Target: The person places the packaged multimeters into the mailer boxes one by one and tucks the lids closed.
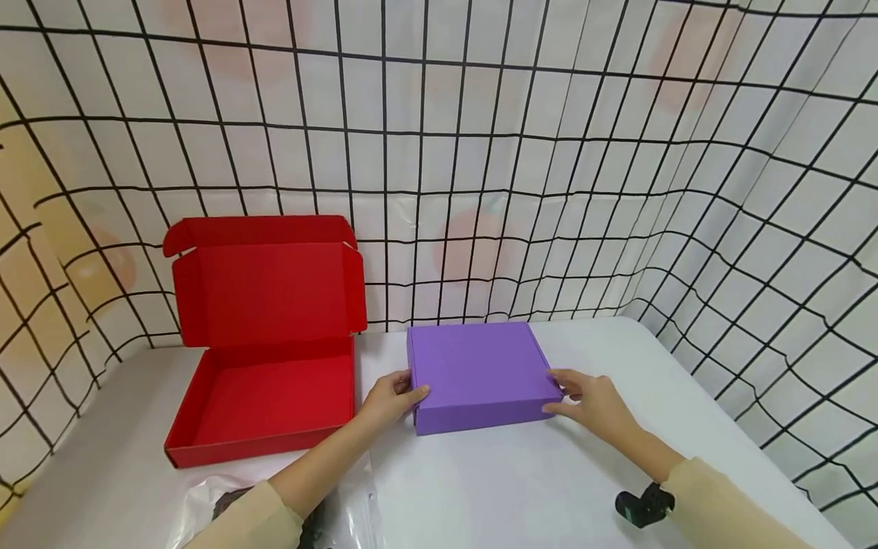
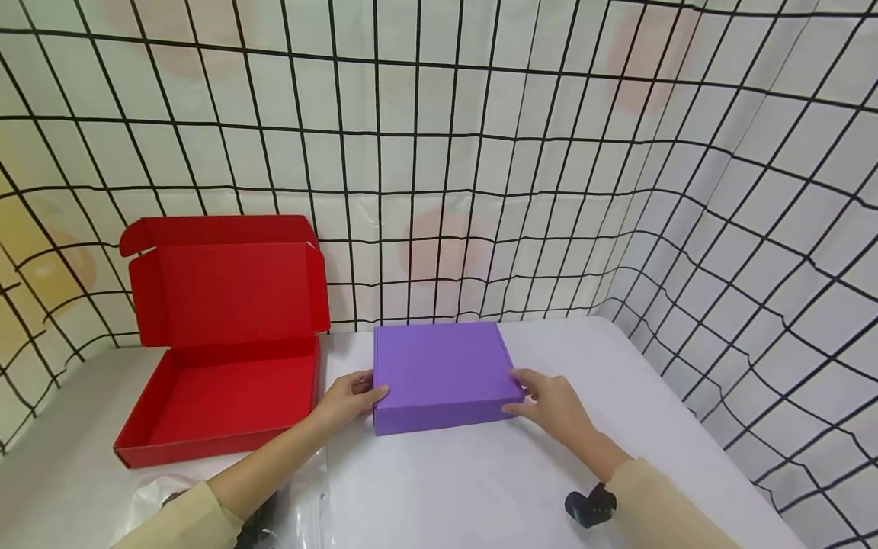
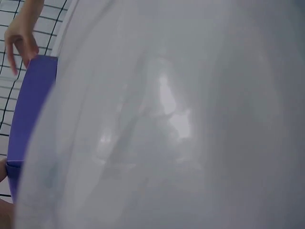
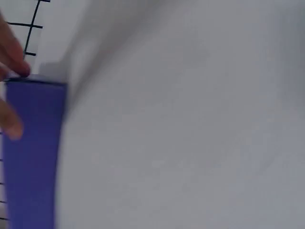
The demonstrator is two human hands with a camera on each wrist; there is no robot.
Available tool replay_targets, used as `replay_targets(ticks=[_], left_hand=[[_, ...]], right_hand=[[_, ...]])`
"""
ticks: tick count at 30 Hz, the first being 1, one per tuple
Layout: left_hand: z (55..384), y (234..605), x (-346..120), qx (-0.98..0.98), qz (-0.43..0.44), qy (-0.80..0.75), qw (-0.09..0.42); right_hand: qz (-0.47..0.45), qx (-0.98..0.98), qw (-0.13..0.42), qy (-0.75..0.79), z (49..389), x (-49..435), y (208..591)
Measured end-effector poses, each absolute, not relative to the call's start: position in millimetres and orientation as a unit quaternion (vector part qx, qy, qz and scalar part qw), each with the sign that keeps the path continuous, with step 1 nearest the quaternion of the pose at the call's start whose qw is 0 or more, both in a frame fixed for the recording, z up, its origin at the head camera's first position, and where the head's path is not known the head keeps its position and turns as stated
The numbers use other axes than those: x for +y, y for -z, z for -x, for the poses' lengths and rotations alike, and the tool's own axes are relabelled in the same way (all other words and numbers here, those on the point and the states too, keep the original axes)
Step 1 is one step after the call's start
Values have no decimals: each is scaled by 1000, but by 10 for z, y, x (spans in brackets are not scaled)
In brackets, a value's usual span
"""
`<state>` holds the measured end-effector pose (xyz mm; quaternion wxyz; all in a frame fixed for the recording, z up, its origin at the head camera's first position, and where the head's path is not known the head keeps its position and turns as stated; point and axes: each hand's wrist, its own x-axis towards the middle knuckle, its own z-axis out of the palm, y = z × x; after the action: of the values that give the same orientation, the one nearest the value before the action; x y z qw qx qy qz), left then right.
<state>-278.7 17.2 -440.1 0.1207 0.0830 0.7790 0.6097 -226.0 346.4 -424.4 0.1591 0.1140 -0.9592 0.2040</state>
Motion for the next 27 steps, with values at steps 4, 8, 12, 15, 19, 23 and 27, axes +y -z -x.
replay_targets(ticks=[4,8,12,15,19,23,27], left_hand=[[2797,4399,173,784,-90,-603,116],[2807,4396,193,788,-90,-596,121],[2814,4395,194,789,-84,-596,125],[2820,4394,185,789,-79,-596,128],[2821,4396,173,786,-74,-599,131],[2812,4395,168,783,-71,-604,131],[2809,4393,162,781,-66,-608,131]], right_hand=[[26,-893,105,-437,2400,3395,4134],[104,-815,58,-567,2552,3346,4130],[133,-775,7,-618,2681,3319,4196],[145,-765,-7,-627,2747,3298,4244],[147,-773,-5,-617,2757,3251,4274],[145,-785,-3,-602,2715,3219,4312],[164,-774,-4,-611,2714,3212,4345]])
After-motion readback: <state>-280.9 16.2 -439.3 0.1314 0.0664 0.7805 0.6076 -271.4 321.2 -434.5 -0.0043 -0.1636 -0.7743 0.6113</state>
